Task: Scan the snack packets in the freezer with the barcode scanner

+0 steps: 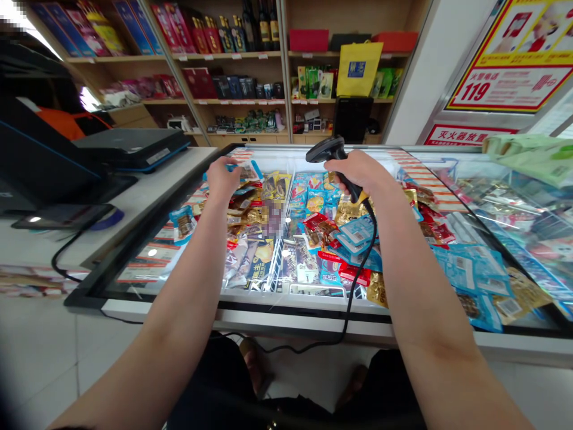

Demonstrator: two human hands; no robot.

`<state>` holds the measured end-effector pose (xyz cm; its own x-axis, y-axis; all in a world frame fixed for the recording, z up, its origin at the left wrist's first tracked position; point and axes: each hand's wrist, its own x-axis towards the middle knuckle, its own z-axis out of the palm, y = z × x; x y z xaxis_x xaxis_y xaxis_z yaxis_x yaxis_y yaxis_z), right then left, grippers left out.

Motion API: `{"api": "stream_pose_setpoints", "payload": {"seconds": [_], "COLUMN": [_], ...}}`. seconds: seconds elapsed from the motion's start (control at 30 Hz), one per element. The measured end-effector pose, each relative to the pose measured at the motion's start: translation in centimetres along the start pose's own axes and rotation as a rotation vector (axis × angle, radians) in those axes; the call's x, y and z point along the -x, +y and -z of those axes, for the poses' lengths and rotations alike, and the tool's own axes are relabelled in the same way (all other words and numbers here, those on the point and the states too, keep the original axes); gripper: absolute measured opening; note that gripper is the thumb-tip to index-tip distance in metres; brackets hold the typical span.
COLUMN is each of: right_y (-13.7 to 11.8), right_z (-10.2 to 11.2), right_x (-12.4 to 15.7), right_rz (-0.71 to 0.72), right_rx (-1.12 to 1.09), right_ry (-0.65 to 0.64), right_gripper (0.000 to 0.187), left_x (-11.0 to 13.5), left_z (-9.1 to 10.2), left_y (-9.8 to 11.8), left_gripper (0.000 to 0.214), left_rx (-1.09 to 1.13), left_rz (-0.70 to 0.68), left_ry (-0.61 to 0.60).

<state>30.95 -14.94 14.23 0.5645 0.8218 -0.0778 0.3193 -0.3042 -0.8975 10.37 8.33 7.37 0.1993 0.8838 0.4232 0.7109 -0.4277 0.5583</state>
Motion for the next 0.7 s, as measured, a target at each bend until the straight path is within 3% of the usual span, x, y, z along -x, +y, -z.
{"api": "stream_pose_setpoints", "payload": {"seconds": [0.2, 0.37, 0.47, 0.53, 0.6, 0.7], "right_y": [0.3, 0.4, 0.2, 0.0, -0.1, -0.2], "right_z": [1.4, 1.8, 1.8, 2.0, 2.2, 2.8], "right_x": [0.1, 0.5, 0.9, 1.0, 1.1, 1.3], "right_rz": [-0.026, 0.007, 0.027, 0.024, 0.011, 0.043], "right_rx": [-0.039, -0.023, -0.032, -0.043, -0.050, -0.079], "right_ry": [0.064, 0.042, 0.048, 0.058, 0.066, 0.086], "right_gripper": [0.020, 0.021, 0.021, 0.021, 0.020, 0.019], "left_x": [0.0, 0.2, 1.0, 2.6, 5.5, 11.7], "left_z": [1.3, 0.6, -0.1, -0.8, -1.6, -2.5], "left_y": [-2.7, -1.9, 0.7, 3.2, 5.9, 9.3], "left_gripper": [0.041, 0.046, 0.049, 0.054, 0.057, 0.064], "left_rx": [-0.246, -0.256, -0.207, -0.135, -0.062, 0.062], "left_rz": [0.178, 0.089, -0.051, -0.196, -0.404, -0.802], "left_ry": [0.017, 0.003, -0.053, -0.220, -0.326, -0.484]}}
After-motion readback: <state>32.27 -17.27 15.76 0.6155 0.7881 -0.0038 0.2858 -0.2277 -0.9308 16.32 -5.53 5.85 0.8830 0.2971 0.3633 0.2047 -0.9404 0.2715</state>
